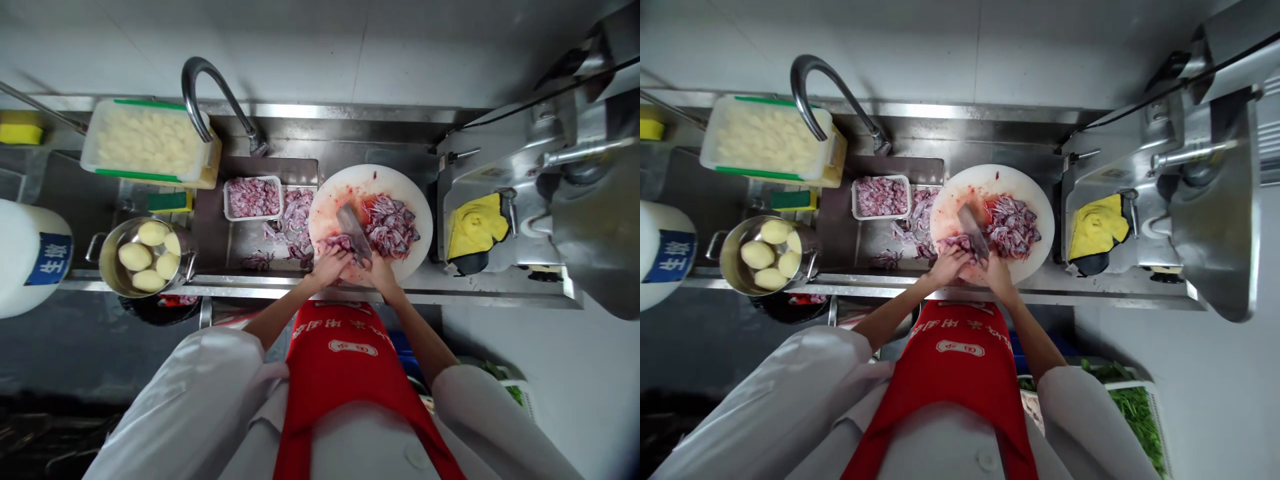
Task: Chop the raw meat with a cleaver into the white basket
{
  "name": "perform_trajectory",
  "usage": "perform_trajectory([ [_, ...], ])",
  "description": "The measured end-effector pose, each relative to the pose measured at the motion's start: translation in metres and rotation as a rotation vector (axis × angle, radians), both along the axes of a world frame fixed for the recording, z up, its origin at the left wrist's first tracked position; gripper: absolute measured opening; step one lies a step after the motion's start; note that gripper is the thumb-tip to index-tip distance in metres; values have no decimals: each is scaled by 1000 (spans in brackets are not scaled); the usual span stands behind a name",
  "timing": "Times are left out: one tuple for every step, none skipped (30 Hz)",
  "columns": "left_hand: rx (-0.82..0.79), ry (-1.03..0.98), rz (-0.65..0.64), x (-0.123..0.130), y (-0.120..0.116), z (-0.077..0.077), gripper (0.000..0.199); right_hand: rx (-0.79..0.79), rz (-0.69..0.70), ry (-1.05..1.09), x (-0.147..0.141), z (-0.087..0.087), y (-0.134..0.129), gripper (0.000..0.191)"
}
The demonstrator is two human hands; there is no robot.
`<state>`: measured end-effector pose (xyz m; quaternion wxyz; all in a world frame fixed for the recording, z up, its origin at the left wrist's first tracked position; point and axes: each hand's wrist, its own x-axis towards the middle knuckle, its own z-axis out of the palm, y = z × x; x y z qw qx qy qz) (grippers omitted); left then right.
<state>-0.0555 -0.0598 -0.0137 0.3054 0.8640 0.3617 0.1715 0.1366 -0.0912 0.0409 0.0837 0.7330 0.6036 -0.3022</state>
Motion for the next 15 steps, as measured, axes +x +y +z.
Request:
perform_trajectory([
  [6,35,-37,2,0,-2,26,17,-22,3,2,-2,6,29],
  [12,56,-37,2,1,-3,28,27,-44,2,5,-3,10,29],
  [15,73,4,0,4,-3,29,31,-65,-2,8,-4,11,30],
  [14,93,82,-4,9,-3,28,29,-82,-3,11,-4,10,31],
  [9,117,169,-9,14,-1,26,23,-96,-3,12,-4,9,31],
  [-3,143,231,-15,19,0,24,17,-106,-2,13,-3,7,32],
  [-21,161,251,-22,23,1,22,10,-114,0,13,-3,5,32],
  [-42,165,239,-27,25,2,19,3,-120,1,13,-1,4,32],
  [-69,152,220,-31,24,2,15,-5,-125,2,12,1,4,32],
  [-99,125,224,-34,21,1,10,-14,-129,0,10,3,5,31],
  [-133,86,269,-35,16,-2,6,-22,-131,-3,7,7,6,31],
  [-174,37,355,-34,9,-5,6,-28,-132,-7,4,11,7,30],
  [-221,-22,466,-32,1,-9,10,-29,-134,-14,-1,16,7,30],
  [-268,-93,580,-29,-7,-13,12,-21,-137,-22,-7,21,7,29],
  [-311,-176,683,-26,-15,-18,14,-2,-141,-32,-14,26,5,30],
])
